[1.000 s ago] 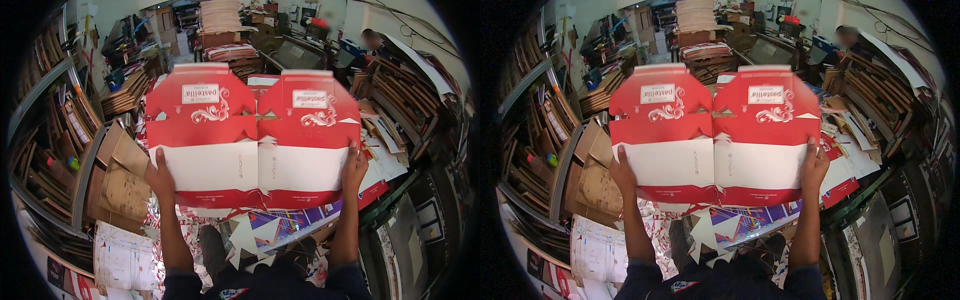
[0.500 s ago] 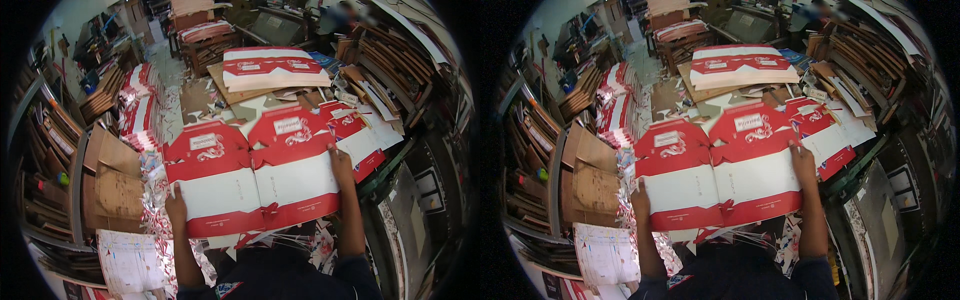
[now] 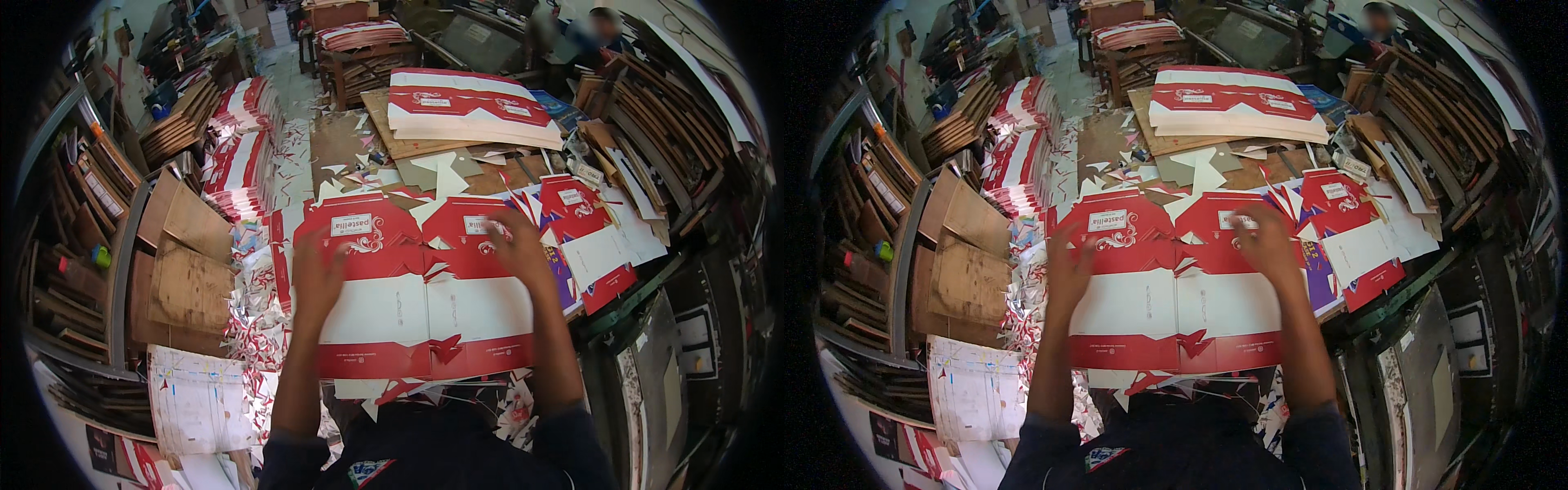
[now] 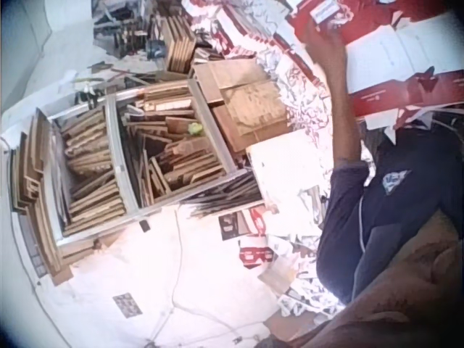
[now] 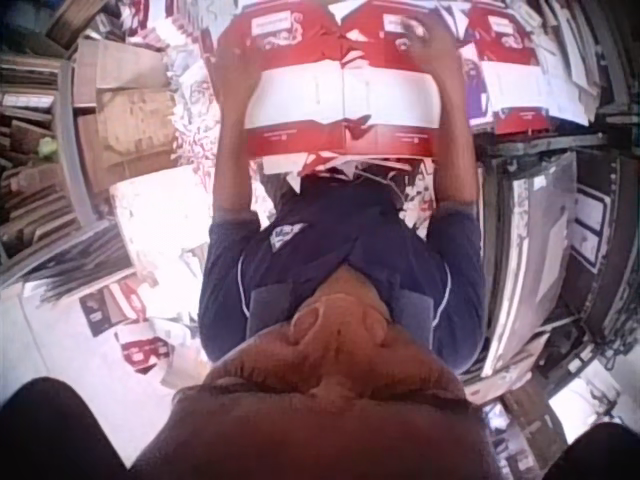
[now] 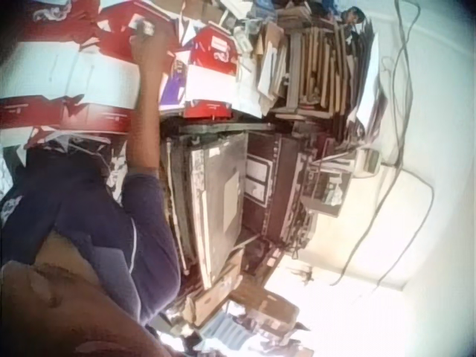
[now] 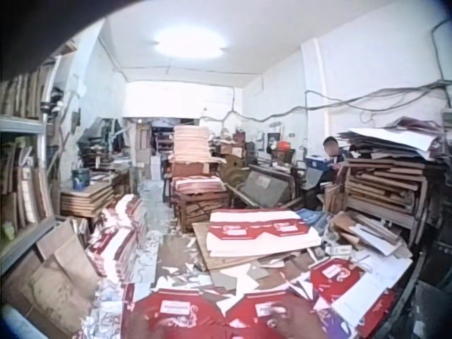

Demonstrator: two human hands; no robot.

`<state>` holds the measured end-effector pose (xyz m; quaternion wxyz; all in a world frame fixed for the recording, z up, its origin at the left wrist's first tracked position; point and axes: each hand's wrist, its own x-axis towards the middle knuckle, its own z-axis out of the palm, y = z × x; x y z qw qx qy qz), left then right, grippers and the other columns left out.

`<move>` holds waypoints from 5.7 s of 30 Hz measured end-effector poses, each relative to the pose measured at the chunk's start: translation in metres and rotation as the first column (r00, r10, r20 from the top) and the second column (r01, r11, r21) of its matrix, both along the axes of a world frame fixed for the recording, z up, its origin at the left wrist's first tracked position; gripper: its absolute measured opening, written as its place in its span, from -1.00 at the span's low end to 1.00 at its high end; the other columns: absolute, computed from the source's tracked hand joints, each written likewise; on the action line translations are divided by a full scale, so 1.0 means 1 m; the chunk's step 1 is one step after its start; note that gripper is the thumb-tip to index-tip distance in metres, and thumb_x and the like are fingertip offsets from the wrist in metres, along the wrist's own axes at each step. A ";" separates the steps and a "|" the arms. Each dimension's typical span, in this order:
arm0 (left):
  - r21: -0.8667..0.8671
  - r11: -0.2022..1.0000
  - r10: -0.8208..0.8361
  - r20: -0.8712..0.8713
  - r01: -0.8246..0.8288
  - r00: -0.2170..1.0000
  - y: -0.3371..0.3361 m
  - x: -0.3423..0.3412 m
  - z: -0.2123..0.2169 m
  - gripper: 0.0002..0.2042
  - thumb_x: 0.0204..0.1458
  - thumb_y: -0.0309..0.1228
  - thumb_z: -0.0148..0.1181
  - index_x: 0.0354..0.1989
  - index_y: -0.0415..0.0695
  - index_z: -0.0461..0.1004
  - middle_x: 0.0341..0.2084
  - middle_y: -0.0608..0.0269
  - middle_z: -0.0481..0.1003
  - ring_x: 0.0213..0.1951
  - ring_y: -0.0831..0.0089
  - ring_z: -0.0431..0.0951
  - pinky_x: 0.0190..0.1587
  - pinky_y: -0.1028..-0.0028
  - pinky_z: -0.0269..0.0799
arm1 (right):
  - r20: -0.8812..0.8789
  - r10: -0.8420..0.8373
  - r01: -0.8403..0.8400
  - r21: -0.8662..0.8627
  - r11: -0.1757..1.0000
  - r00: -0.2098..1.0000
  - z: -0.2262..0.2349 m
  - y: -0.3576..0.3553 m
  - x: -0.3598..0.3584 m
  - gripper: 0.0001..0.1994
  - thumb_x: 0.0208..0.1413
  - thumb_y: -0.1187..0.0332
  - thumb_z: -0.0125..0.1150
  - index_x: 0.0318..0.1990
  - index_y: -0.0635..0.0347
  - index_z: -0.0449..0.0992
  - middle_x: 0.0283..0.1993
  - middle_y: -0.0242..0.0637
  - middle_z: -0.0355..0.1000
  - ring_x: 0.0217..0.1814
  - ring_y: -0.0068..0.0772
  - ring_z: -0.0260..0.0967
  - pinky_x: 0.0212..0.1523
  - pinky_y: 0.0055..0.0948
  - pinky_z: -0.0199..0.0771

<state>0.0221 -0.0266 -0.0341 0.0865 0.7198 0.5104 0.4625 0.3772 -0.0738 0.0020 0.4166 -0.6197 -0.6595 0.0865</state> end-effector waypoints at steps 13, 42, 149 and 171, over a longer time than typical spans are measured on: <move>0.002 0.966 -0.243 0.362 0.260 0.900 0.117 0.127 -0.062 -0.78 0.17 -0.55 0.03 -0.04 -0.24 0.50 -0.17 -0.01 0.57 -0.07 0.02 0.51 0.04 0.14 0.40 | -0.006 0.338 -0.322 -0.318 0.892 0.941 -0.037 0.184 -0.024 -0.78 0.17 0.24 0.23 -0.19 0.17 0.67 -0.04 -0.08 0.55 0.07 -0.03 0.48 0.17 -0.12 0.41; -0.236 0.966 -0.161 -0.232 0.105 0.959 0.102 0.138 -0.049 -0.79 0.00 -0.16 0.31 -0.31 0.00 0.67 -0.11 0.22 0.58 0.12 0.17 0.43 0.20 0.12 0.20 | -0.422 0.868 -0.930 0.351 -0.111 -0.263 0.143 -0.079 -0.178 -0.36 0.20 0.07 0.30 0.33 0.25 0.33 0.30 -0.13 0.38 0.32 -0.37 0.33 0.29 -0.33 0.34; -0.196 0.874 -0.392 0.258 0.445 0.883 -0.013 0.113 -0.049 -0.82 0.08 -0.39 0.33 -0.41 -0.26 0.53 -0.54 0.16 0.53 -0.50 0.42 0.53 -0.41 0.40 0.40 | 0.116 -0.008 0.028 -0.170 0.985 0.993 -0.081 -0.063 -0.100 -0.63 -0.08 0.11 0.52 -0.19 0.06 0.55 0.11 -0.26 0.34 0.24 -0.14 0.17 0.23 -0.04 -0.04; -0.497 0.462 -0.181 0.758 0.735 0.626 -0.007 0.070 -0.054 -0.72 0.24 -0.34 0.25 0.04 -0.21 0.55 -0.12 0.23 0.60 -0.07 0.51 0.56 0.05 0.44 0.46 | -0.009 -0.019 0.015 -0.352 0.936 1.000 -0.045 -0.037 -0.117 -0.60 0.01 0.01 0.41 -0.23 0.17 0.55 -0.25 -0.16 0.54 -0.15 -0.04 0.53 -0.16 -0.02 0.36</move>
